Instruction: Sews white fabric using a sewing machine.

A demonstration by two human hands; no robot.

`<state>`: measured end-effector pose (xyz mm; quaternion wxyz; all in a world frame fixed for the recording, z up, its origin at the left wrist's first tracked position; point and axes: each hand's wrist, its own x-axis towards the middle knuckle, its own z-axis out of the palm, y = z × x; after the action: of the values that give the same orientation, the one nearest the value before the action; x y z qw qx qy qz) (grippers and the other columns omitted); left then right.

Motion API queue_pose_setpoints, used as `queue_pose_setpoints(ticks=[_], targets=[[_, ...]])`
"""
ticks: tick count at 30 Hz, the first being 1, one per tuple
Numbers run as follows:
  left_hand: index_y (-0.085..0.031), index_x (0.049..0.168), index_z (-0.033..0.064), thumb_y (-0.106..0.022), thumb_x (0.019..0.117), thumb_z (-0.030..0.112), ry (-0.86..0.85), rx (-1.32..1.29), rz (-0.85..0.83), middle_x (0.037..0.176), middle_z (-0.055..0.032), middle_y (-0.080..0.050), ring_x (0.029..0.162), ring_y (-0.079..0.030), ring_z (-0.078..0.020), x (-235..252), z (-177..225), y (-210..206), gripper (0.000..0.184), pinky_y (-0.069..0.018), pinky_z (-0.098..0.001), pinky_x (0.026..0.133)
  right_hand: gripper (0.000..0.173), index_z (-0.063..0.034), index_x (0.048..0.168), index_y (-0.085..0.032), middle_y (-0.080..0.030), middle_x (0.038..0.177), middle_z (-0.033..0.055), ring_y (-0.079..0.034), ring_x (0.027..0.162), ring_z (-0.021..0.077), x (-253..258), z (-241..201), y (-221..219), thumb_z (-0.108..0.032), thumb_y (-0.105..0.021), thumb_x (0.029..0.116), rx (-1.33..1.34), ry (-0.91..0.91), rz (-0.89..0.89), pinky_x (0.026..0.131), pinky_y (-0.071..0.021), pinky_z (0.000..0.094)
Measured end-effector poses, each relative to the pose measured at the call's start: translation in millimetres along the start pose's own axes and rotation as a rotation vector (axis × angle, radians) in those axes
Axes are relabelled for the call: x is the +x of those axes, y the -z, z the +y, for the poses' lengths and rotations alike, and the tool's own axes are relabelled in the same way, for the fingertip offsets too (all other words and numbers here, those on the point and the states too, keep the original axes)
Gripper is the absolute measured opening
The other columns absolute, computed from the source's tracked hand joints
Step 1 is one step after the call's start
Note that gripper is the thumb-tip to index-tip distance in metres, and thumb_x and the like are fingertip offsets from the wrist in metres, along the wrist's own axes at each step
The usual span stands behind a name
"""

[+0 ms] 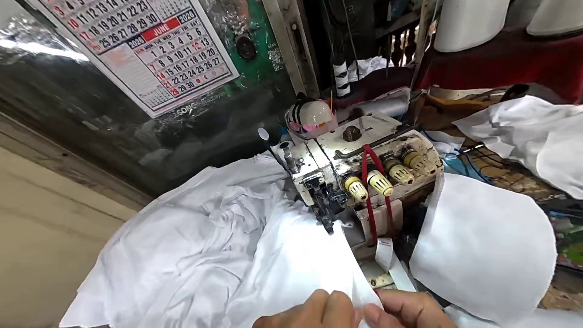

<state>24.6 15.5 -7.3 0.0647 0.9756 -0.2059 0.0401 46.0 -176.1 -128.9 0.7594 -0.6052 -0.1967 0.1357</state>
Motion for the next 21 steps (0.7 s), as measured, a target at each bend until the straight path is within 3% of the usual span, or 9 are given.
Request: queue_pose_setpoints(ticks=[4,9,14,17,21], targets=[[-0.073,0.094,0.0095,-0.054,0.1044,0.026,0.033,0.076,0.01,0.074,-0.0053,-0.065,0.058,-0.063,-0.0207,18.9,5.8,-6.1,0.028,-0.047,-0.0369,0.046,0.024,-0.0012,0.1,-0.071,-0.067,0.074,0.003,-0.062,0.061,0.0087,11.5,-1.3,-2.4,-0.018,-0.056,0.1068,0.024,-0.024,0.058,0.056,-0.0538,0.0274],[-0.074,0.093,0.0142,-0.056,0.1005,0.027,0.046,0.173,0.112,0.076,-0.002,-0.065,0.058,-0.064,-0.0184,46.9,-3.6,-22.2,0.024,-0.0483,-0.0354,0.044,0.021,-0.003,0.098,-0.071,-0.068,0.076,0.0027,-0.064,0.065,0.0095,30.6,8.3,-5.5,-0.017,-0.056,0.106,0.116,-0.02,0.139,0.06,-0.0557,0.0274],[-0.075,0.102,0.019,-0.054,0.1033,0.032,0.045,-0.144,0.259,0.083,0.0057,-0.067,0.064,-0.062,-0.0063,51.1,-37.1,-50.9,0.025,-0.0527,-0.0278,0.053,0.018,-0.0011,0.111,-0.069,-0.072,0.092,0.0074,-0.07,0.079,0.0154,36.9,10.7,0.3,-0.015,-0.059,0.105,0.134,-0.026,0.007,0.069,-0.0607,0.032],[-0.072,0.105,0.0212,-0.052,0.1059,0.036,0.039,-0.308,0.356,0.087,0.0105,-0.068,0.07,-0.062,-0.0017,51.9,-65.2,-66.9,0.026,-0.0547,-0.0255,0.06,0.017,-0.0031,0.108,-0.071,-0.071,0.09,0.0073,-0.069,0.078,0.0162,42.9,21.5,3.5,-0.018,-0.067,0.1001,0.13,-0.007,0.031,0.068,-0.059,0.0315],[-0.068,0.108,0.024,-0.051,0.1069,0.037,0.011,-0.416,0.273,0.079,0.0107,-0.061,0.064,-0.056,-0.0042,56.6,-89.4,-58.2,0.022,-0.0492,-0.0257,0.055,0.018,-0.0048,0.105,-0.071,-0.071,0.086,0.0054,-0.067,0.072,0.0139,33.1,19.5,10.0,-0.022,-0.07,0.0984,0.081,0.025,0.023,0.065,-0.0583,0.0304]])
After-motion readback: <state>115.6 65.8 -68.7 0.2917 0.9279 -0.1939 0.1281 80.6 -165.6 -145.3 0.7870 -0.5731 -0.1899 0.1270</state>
